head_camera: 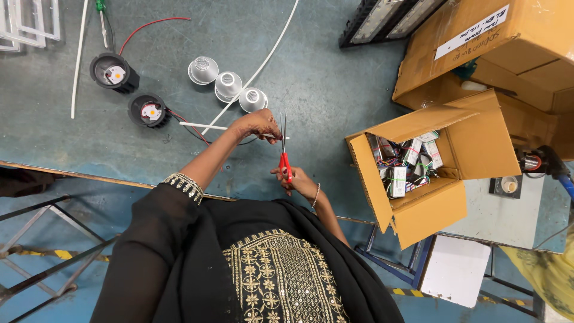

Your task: The person measures and cuts white plastic tubes using red-handled scissors, then inserts the tubes into black LED light housings. The person repeats this process for multiple units, placing finished assemblies on the workbench.

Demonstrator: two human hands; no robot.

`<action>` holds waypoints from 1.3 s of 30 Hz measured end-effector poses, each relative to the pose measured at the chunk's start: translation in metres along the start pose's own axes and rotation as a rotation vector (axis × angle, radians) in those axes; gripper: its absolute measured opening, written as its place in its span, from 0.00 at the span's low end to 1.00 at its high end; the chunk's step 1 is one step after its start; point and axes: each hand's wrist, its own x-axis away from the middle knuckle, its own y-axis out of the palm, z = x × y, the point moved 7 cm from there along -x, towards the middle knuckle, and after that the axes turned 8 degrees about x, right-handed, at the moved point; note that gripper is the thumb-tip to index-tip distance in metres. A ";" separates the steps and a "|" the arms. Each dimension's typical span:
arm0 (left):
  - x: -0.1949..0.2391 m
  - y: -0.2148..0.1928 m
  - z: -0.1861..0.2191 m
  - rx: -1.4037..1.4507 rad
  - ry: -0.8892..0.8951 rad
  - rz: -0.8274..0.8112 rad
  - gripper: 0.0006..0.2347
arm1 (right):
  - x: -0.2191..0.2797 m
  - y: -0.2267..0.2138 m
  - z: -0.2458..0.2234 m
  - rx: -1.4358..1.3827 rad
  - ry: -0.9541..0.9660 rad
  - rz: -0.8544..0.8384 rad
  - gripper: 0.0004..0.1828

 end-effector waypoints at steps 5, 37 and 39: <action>-0.010 0.005 -0.004 0.029 -0.013 -0.033 0.06 | 0.001 -0.007 0.015 0.000 0.041 0.095 0.19; 0.009 -0.048 -0.044 1.377 0.452 0.152 0.12 | 0.015 -0.008 -0.017 0.992 0.336 1.239 0.29; 0.015 -0.057 -0.053 1.442 0.470 0.170 0.12 | 0.001 -0.001 -0.038 1.029 0.355 1.219 0.25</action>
